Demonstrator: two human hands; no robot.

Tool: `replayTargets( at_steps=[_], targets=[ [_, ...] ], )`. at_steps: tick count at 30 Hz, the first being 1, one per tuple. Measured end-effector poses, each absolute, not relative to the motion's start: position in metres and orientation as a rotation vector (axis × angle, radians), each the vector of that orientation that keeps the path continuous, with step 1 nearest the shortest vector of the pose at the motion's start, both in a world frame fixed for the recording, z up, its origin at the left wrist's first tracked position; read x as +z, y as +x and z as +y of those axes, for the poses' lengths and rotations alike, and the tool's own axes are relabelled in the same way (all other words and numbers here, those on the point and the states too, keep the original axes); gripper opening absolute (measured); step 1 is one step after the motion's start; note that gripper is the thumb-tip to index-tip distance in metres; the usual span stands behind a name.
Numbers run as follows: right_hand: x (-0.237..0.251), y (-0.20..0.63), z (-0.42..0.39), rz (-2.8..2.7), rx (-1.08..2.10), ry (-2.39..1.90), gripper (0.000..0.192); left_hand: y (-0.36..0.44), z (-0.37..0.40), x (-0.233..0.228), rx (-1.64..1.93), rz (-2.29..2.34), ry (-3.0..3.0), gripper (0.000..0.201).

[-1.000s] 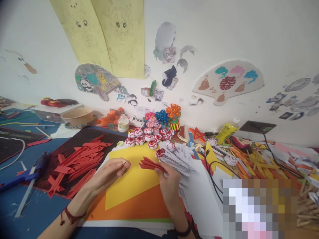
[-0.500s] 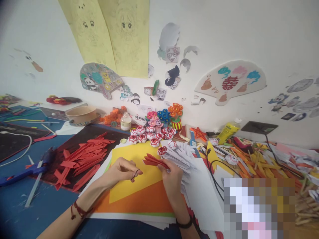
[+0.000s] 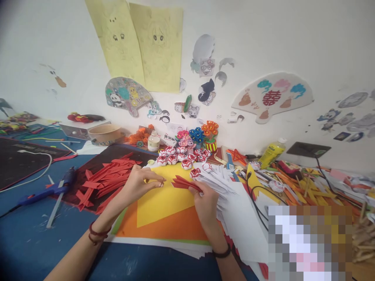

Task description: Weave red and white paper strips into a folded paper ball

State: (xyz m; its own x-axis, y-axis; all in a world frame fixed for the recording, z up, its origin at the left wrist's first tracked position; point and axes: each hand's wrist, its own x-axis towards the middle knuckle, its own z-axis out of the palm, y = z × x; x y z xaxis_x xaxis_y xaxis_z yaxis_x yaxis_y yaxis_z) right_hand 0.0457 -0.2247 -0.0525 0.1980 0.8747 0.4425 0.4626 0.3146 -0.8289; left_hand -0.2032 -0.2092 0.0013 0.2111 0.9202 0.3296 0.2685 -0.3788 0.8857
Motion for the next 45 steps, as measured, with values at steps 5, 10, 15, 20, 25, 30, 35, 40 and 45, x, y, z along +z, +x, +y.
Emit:
replayTargets(
  at_steps=[5, 10, 15, 20, 25, 30, 35, 40, 45],
  targets=[
    [-0.055, 0.042, -0.226, -1.480, 0.423, -1.311, 0.024, -0.200, -0.223, 0.008, 1.306, 1.240, 2.002, 0.024],
    [-0.057, 0.039, -0.228, -1.553, 0.354, -1.327, 0.024, -0.181, -0.238, 0.012, 0.854, 1.605, 2.725, 0.026],
    [-0.056, 0.036, -0.230, -1.626, 0.298, -1.283, 0.023, -0.175, -0.240, 0.005, 0.716, 1.676, 2.955, 0.034],
    [-0.061, 0.035, -0.231, -1.658, 0.192, -1.248, 0.021, -0.173, -0.239, -0.001, 0.620, 1.676, 2.984, 0.040],
    [-0.063, 0.034, -0.233, -1.644, 0.067, -1.195, 0.020, -0.171, -0.243, 0.000, 0.544, 1.633, 2.993, 0.045],
    [-0.060, 0.035, -0.234, -1.608, 0.049, -1.206, 0.018, -0.173, -0.243, 0.001, 0.573, 1.593, 2.972, 0.045],
    [-0.056, 0.034, -0.236, -1.624, 0.097, -1.193, 0.017, -0.173, -0.243, 0.000, 0.617, 1.598, 2.957, 0.042],
    [-0.053, 0.031, -0.240, -1.602, 0.170, -1.185, 0.018, -0.172, -0.246, 0.002, 0.603, 1.522, 2.853, 0.042],
    [-0.052, 0.031, -0.240, -1.507, 0.360, -1.241, 0.020, -0.175, -0.244, 0.000, 0.738, 1.356, 2.645, 0.041]
  ],
)
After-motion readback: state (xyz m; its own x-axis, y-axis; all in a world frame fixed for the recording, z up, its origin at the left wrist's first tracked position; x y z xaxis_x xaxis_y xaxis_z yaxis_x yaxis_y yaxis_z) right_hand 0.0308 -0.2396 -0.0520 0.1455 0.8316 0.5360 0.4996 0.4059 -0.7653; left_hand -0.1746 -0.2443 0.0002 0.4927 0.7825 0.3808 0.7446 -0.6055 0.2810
